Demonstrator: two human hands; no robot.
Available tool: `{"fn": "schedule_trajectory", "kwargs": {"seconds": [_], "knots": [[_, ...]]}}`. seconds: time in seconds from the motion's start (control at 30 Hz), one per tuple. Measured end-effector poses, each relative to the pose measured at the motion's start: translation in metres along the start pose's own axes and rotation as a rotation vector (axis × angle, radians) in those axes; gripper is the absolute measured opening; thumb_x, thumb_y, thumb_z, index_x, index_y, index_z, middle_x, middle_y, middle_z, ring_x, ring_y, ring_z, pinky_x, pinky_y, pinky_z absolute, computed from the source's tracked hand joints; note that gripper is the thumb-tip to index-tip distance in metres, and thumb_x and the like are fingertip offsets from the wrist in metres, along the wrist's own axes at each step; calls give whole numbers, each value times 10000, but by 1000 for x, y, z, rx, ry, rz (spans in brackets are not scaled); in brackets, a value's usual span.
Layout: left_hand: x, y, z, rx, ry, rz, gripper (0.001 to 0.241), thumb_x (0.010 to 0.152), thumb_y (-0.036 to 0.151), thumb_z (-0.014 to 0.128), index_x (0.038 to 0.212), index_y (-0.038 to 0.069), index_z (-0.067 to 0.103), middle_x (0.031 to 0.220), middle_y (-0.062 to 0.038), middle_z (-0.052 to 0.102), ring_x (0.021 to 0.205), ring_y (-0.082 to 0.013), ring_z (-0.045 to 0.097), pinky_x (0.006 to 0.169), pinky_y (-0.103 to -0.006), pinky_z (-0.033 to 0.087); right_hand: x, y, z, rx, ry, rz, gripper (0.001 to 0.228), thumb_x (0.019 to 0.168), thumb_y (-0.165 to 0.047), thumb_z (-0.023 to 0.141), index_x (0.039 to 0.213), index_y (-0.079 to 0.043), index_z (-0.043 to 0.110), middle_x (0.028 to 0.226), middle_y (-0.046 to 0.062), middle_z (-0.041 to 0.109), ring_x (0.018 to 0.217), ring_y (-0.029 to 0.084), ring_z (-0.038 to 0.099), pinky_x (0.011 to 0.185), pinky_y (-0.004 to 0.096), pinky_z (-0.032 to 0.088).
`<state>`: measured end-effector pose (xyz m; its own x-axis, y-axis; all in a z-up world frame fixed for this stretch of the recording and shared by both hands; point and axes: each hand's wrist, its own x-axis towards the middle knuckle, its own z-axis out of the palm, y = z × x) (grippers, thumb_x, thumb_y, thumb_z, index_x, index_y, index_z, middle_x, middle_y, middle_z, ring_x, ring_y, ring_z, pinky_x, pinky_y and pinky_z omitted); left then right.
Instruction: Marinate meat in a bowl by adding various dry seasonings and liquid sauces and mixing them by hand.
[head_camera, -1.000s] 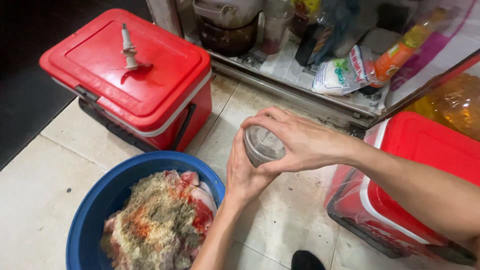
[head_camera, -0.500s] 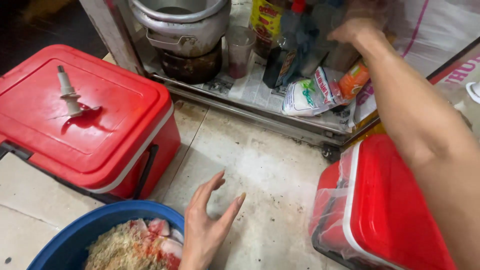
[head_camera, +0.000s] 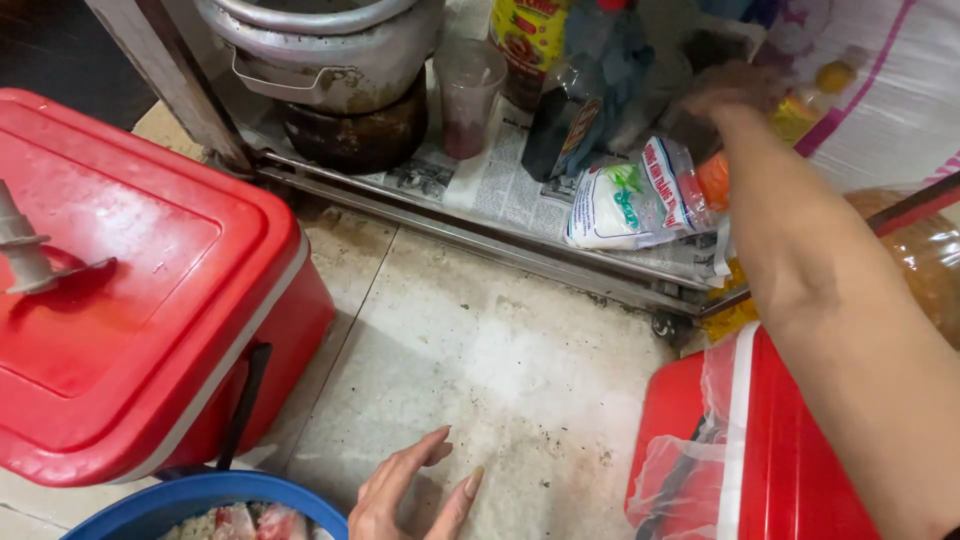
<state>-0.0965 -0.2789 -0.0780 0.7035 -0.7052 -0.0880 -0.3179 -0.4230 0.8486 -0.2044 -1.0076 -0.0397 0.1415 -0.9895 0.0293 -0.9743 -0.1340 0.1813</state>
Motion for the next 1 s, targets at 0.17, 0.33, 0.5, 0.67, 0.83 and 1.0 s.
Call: {"fn": "schedule_trajectory", "kwargs": {"seconds": [0.17,0.33,0.5,0.67,0.83,1.0], "knots": [[-2,-2,2,-58,44,102,610,610,238,933,1197,176,777,991,-26,840,982,-175,785,964,-373,527,-2,-6,-4,126,-102,26,961,740,-524,756,1568,-164,426,1671,131,300,1489,571,186,1071,823,271],[-3,-2,1,-55,43,62,602,617,222,931,1200,180,784,928,-40,844,968,-179,794,966,-377,537,-52,-16,-29,102,-35,-44,1009,656,-510,817,1545,-217,439,1702,110,177,1447,643,94,1054,861,166],[4,-13,13,-129,-5,-43,581,655,290,948,1207,202,788,963,-43,843,881,-178,765,871,-364,616,26,9,21,24,-7,-39,982,714,-542,761,1565,-207,406,1669,145,203,1432,669,79,1021,902,153],[2,-24,28,-47,-196,-92,589,727,354,902,1279,240,730,1020,-30,819,852,-140,806,757,-352,636,6,13,-12,67,-230,-200,1028,627,-755,770,1513,-257,618,1669,129,482,1529,499,415,1170,738,376],[3,-13,26,-29,-217,-110,564,728,365,909,1258,251,751,994,-21,828,849,-135,784,758,-346,645,-39,-10,-15,148,-53,-18,1140,538,-564,917,1531,-240,459,1643,95,308,1469,552,170,1073,799,267],[-3,6,20,-39,-117,-133,525,707,315,936,1203,230,790,936,-20,843,822,-140,770,850,-352,619,-64,-18,-35,100,-49,-7,1120,530,-517,943,1518,-196,525,1631,95,373,1455,535,275,1082,765,320]]}}
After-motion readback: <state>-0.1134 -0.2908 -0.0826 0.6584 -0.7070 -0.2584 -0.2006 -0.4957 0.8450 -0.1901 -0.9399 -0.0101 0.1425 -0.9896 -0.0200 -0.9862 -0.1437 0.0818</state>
